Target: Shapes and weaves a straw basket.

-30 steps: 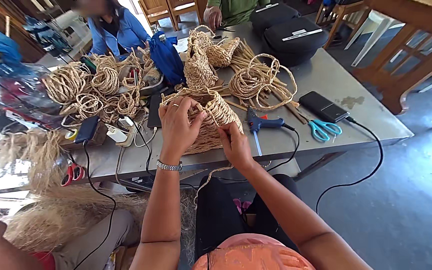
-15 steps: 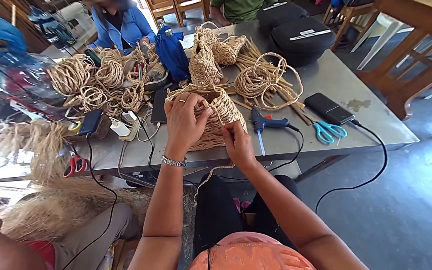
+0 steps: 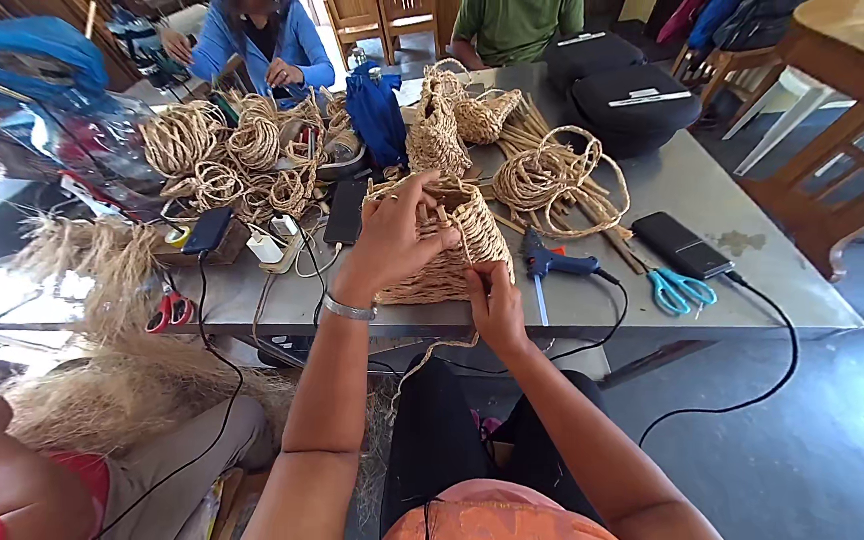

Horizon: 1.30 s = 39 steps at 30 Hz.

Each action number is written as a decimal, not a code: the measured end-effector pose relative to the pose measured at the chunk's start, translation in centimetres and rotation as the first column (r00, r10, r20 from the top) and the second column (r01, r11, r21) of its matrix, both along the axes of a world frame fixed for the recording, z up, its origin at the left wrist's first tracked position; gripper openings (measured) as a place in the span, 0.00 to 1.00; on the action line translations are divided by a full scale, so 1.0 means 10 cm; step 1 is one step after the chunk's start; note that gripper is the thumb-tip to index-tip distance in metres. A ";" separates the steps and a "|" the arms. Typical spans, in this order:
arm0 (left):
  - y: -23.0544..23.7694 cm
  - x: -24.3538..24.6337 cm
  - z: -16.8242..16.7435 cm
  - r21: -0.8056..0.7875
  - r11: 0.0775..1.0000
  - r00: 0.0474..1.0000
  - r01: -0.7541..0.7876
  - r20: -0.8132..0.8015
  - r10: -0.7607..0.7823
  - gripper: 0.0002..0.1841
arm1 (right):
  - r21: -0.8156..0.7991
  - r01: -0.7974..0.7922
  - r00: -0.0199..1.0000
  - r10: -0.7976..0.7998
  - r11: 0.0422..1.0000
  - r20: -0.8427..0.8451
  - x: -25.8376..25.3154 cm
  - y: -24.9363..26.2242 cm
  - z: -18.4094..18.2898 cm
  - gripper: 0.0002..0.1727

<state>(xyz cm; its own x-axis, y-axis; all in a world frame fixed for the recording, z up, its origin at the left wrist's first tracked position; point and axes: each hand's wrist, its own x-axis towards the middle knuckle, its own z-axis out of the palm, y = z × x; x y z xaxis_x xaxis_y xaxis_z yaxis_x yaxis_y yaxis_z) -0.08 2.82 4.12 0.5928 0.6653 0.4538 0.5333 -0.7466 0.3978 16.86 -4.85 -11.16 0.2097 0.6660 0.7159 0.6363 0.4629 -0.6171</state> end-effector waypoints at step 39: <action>1.05 -0.55 -0.94 -0.237 0.809 0.763 -0.539 0.271 0.587 0.38 | 0.115 0.063 0.995 -0.072 0.991 0.072 -0.05 0.02 -0.15 0.14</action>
<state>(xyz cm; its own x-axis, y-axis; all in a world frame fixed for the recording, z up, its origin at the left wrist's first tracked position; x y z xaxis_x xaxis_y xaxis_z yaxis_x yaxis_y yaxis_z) -5.55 13.33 -5.29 -0.0688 0.9020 0.4262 0.6663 -0.2765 0.6925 16.41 -4.67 -12.63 0.1937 0.5664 0.8010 0.7113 0.4813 -0.5123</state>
